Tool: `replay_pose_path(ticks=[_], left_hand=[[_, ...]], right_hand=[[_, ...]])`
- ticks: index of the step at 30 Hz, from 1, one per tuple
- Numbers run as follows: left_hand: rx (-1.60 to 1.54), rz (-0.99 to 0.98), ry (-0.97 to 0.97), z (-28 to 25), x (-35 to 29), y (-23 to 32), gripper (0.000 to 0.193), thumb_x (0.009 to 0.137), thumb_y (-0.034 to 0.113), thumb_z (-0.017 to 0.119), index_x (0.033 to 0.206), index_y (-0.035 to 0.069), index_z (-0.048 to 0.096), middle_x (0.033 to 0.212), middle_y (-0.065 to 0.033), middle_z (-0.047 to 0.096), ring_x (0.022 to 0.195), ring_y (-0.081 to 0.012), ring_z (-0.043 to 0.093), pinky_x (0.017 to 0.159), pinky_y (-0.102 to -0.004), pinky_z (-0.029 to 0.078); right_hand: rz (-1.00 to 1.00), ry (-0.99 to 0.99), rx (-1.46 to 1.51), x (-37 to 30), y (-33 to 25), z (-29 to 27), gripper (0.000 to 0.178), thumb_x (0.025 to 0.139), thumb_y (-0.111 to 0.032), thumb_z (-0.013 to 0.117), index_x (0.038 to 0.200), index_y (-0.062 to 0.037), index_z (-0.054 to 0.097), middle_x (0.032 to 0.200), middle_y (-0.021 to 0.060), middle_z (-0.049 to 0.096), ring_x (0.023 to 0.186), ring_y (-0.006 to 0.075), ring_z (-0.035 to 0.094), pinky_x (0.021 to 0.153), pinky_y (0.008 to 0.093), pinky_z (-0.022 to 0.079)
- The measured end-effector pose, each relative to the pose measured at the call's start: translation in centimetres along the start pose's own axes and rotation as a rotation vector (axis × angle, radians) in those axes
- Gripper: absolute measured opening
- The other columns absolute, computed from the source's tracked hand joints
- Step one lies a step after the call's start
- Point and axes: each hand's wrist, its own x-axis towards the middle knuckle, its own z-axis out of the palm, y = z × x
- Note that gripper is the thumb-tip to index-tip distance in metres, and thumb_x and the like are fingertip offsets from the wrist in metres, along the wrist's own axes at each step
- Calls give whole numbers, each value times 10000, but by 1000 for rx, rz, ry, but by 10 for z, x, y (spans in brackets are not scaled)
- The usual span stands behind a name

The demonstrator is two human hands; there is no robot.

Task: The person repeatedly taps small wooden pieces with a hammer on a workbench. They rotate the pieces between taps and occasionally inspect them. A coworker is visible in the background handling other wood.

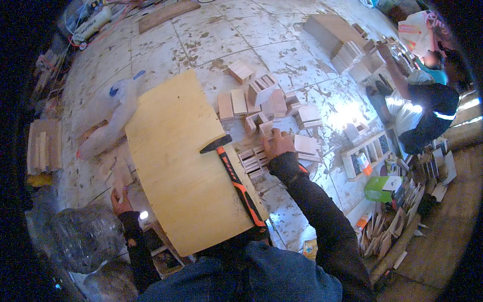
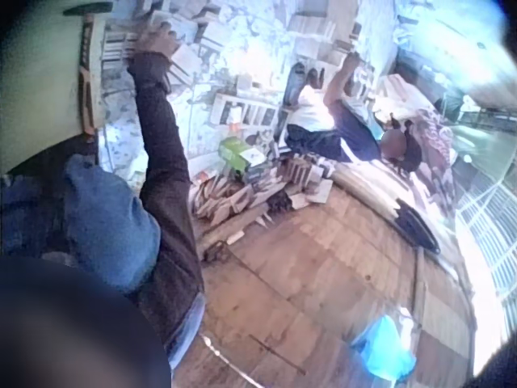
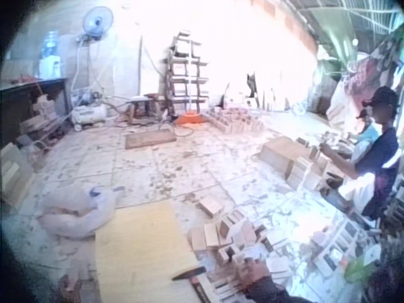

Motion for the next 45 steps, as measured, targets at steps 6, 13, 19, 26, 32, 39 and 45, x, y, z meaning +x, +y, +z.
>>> replay_pose_path(ticks=[6,13,19,26,32,39,45], left_hand=[[-488,-12,-109,-53,-45,116,503,862,289,692,1291,67,550,1217,-100,581,1012,-175,553,805,-334,497],[-361,342,-159,-54,-107,229,567,737,299,793,1209,48,604,1167,-161,552,975,-245,569,750,-338,503],[-342,366,-271,-31,-133,247,664,741,401,787,1249,32,573,1204,-165,518,1044,-281,565,812,-357,523],[-327,549,-225,-28,-144,233,346,813,147,728,1141,60,661,1070,-122,601,934,-280,635,831,-347,527],[-448,447,-174,-26,-145,237,254,733,26,769,977,90,733,952,-86,652,893,-205,644,779,-319,527],[-463,417,-218,-28,-139,238,219,729,32,776,941,68,740,922,-82,654,833,-207,646,749,-301,520],[-467,421,-219,-28,-143,243,218,749,23,753,961,73,742,888,-73,645,808,-197,643,732,-290,519]], right_hand=[[-384,310,133,-23,-82,-44,370,740,-223,789,989,-27,599,814,140,556,704,303,585,609,376,486],[-603,76,409,-57,-182,-21,428,715,-291,802,976,-37,577,828,130,540,710,292,589,567,359,502],[-467,-106,580,-65,-181,-5,720,765,-307,762,1334,-25,423,1019,181,596,801,320,634,620,364,525],[-480,-7,682,-80,-173,-12,458,784,-66,735,1220,-82,596,1201,203,549,940,290,657,740,344,571],[-352,-38,737,-80,-172,-16,300,764,-6,733,1057,-61,699,1237,197,566,898,271,690,690,318,590],[-447,-32,669,-71,-166,-17,283,772,63,682,1034,-44,701,1217,222,599,850,232,708,684,281,589],[-444,-38,776,-72,-163,-11,237,790,104,644,1008,20,680,1220,260,583,849,239,710,684,285,589]])
